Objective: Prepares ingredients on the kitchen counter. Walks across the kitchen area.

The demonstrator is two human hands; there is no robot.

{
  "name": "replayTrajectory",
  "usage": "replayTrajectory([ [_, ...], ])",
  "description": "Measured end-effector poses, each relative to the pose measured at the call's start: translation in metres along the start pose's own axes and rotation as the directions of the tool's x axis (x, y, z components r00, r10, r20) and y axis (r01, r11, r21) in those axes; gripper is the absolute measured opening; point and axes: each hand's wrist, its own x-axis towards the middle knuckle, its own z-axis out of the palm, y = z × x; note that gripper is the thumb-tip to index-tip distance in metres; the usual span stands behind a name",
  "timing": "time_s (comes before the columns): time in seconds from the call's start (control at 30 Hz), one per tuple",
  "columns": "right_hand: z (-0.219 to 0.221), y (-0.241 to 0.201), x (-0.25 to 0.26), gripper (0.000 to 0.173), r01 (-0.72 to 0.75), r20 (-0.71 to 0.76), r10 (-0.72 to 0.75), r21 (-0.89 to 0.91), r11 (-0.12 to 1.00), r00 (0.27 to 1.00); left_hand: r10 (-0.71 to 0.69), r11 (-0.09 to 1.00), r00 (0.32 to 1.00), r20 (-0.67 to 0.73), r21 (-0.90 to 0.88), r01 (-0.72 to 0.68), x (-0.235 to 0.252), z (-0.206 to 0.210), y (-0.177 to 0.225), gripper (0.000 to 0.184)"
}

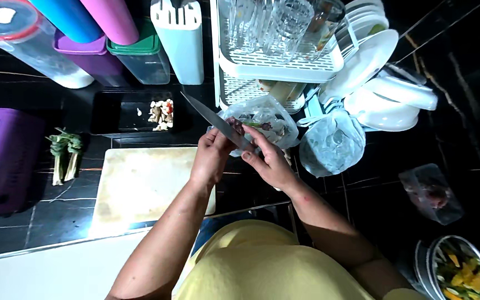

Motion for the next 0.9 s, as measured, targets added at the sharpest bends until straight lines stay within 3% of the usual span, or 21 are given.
replayTrajectory([
  [0.17, 0.005, 0.011, 0.005, 0.051, 0.08, -0.086, -0.087, -0.081, 0.994, 0.992, -0.019, 1.0, 1.0, -0.012, 0.0, 0.019, 0.0, 0.002, -0.005, 0.028],
  [0.23, 0.008, 0.013, 0.005, 0.046, 0.046, -0.098, -0.051, -0.047, 0.998, 0.994, -0.014, 0.999, 1.0, -0.014, 0.029, 0.014, 0.002, 0.002, -0.01, 0.028],
  [0.3, 0.01, 0.01, 0.005, 0.04, -0.068, -0.094, 0.076, 0.088, 0.994, 0.993, -0.019, 0.999, 1.0, -0.008, 0.046, 0.019, 0.004, 0.0, -0.014, 0.029],
  [0.33, 0.01, 0.007, 0.005, 0.035, -0.165, -0.067, 0.185, 0.226, 0.96, 0.981, -0.03, 0.999, 0.999, -0.016, 0.041, 0.031, 0.004, 0.0, -0.015, 0.03],
  [0.4, 0.005, -0.001, 0.006, 0.028, -0.331, 0.066, 0.353, 0.537, 0.776, 0.933, -0.074, 0.997, 0.997, -0.026, -0.014, 0.073, 0.006, -0.001, -0.016, 0.032],
  [0.47, -0.003, -0.002, 0.006, 0.028, -0.394, 0.169, 0.395, 0.692, 0.605, 0.903, -0.135, 0.988, 0.99, -0.037, -0.083, 0.132, 0.005, -0.001, -0.015, 0.033],
  [0.5, -0.006, -0.001, 0.006, 0.029, -0.389, 0.179, 0.383, 0.706, 0.591, 0.906, -0.164, 0.98, 0.986, -0.03, -0.117, 0.159, 0.006, -0.002, -0.014, 0.034],
  [0.6, -0.011, 0.004, 0.006, 0.03, -0.318, 0.101, 0.329, 0.617, 0.72, 0.939, -0.213, 0.956, 0.977, 0.03, -0.201, 0.215, 0.006, -0.006, -0.015, 0.037],
  [0.73, -0.023, 0.029, 0.018, 0.037, -0.312, -0.075, 0.34, 0.25, 0.917, 0.938, -0.246, 0.93, 0.965, 0.094, -0.258, 0.262, 0.005, -0.007, -0.016, 0.041],
  [0.83, -0.033, 0.047, 0.027, 0.057, -0.398, -0.02, 0.398, -0.099, 0.912, 0.917, -0.287, 0.916, 0.952, 0.111, -0.26, 0.306, 0.004, -0.011, -0.015, 0.041],
  [0.9, -0.035, 0.056, 0.03, 0.059, -0.35, 0.009, 0.36, -0.211, 0.913, 0.933, -0.275, 0.929, 0.953, 0.127, -0.221, 0.297, 0.005, -0.014, -0.015, 0.038],
])
